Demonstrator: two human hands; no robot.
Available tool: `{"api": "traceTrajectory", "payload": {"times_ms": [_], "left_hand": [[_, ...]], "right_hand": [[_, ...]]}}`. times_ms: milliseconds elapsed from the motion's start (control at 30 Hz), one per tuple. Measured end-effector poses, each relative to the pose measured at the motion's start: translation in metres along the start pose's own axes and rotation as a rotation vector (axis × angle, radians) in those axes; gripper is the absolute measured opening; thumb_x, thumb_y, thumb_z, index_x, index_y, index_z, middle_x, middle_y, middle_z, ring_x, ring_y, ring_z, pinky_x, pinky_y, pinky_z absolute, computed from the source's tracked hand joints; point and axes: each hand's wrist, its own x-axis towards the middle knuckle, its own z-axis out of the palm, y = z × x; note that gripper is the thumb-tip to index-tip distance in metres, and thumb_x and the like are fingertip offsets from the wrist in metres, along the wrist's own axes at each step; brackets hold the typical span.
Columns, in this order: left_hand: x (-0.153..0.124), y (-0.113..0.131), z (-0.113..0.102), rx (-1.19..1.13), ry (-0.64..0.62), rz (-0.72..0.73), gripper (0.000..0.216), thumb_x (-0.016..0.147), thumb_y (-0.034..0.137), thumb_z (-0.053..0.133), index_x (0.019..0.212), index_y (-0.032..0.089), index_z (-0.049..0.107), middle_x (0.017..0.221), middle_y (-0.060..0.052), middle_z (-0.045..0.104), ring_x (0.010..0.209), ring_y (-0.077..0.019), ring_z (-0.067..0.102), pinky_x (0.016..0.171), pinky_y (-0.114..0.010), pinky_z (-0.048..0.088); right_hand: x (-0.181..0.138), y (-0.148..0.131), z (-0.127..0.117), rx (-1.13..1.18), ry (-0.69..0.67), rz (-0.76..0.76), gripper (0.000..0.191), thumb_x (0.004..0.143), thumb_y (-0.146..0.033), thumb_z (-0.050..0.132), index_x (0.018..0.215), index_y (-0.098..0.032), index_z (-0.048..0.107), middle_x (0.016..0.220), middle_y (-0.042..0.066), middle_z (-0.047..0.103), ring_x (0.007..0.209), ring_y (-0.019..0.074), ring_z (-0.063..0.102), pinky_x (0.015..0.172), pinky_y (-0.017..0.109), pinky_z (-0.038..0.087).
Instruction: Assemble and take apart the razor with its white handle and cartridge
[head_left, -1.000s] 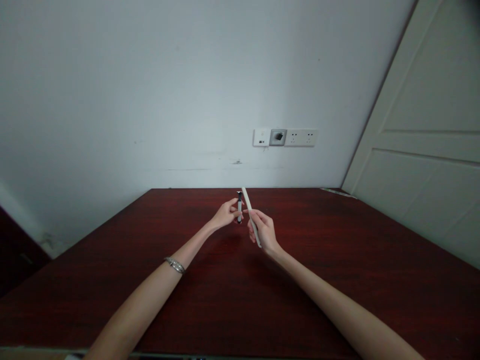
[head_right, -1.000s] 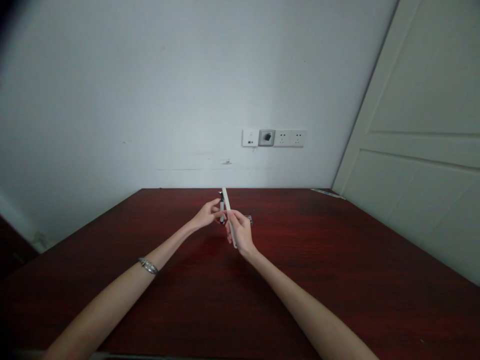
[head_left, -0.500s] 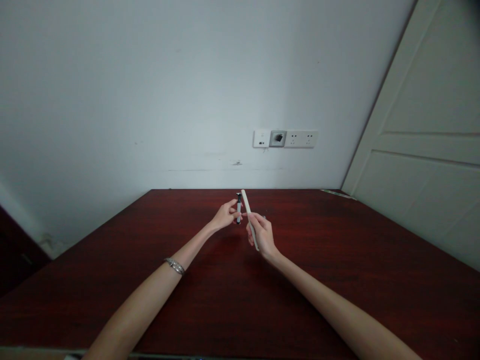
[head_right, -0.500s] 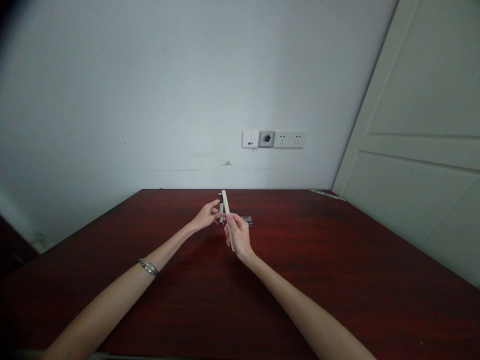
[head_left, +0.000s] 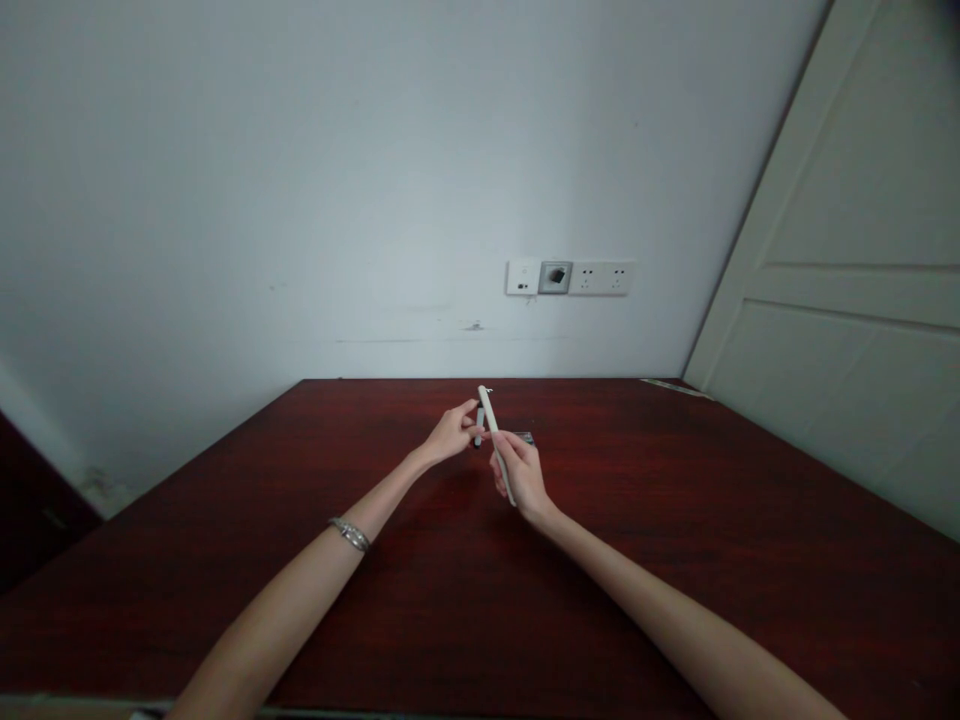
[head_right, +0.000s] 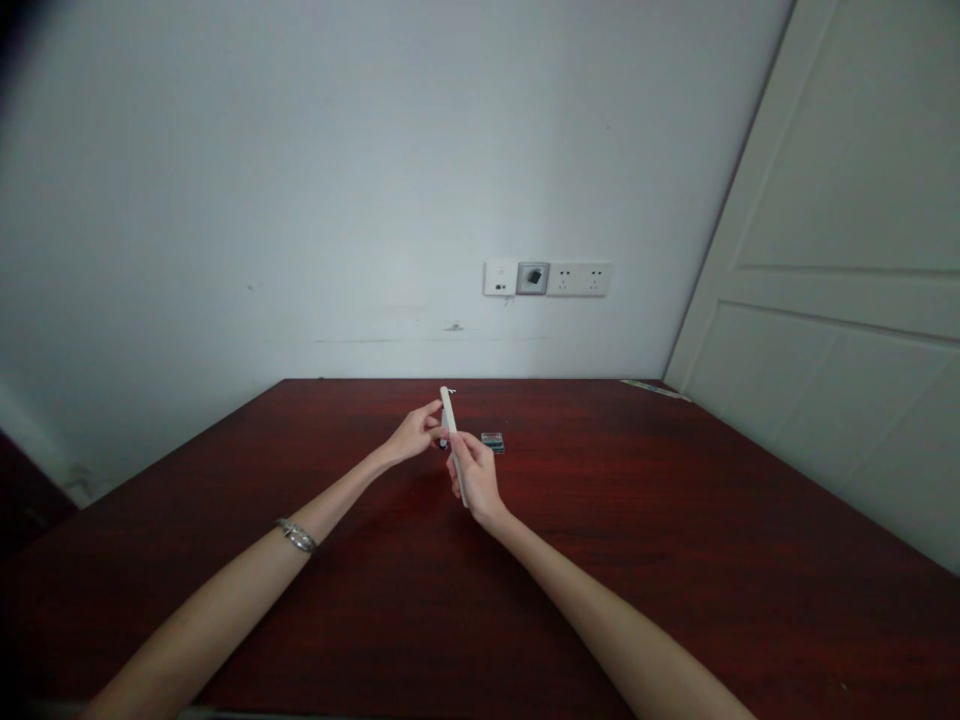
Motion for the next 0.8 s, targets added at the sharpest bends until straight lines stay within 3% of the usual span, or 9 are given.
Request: {"api": "traceTrajectory", "payload": {"times_ms": [433, 800], "left_hand": [[0.0001, 0.0101, 0.0017, -0.118, -0.007, -0.042, 0.037, 0.072, 0.014, 0.056, 0.109, 0.012, 0.048, 0.055, 0.003, 0.058, 0.047, -0.009, 0.056, 0.048, -0.018, 0.044], [0.0, 0.0042, 0.0024, -0.077, -0.025, -0.03, 0.039, 0.072, 0.023, 0.061, 0.107, 0.013, 0.048, 0.059, 0.002, 0.061, 0.05, -0.0102, 0.058, 0.049, -0.019, 0.046]], "right_hand": [[-0.0017, 0.0031, 0.0006, -0.01, -0.026, 0.006, 0.037, 0.078, -0.051, 0.052, 0.087, -0.016, 0.057, 0.04, -0.01, 0.04, 0.024, 0.0035, 0.029, 0.022, 0.015, 0.022], [0.0016, -0.0009, 0.0005, 0.012, -0.009, -0.007, 0.035, 0.076, -0.051, 0.054, 0.081, -0.016, 0.054, 0.04, -0.01, 0.041, 0.023, 0.0031, 0.029, 0.022, 0.015, 0.022]]}}
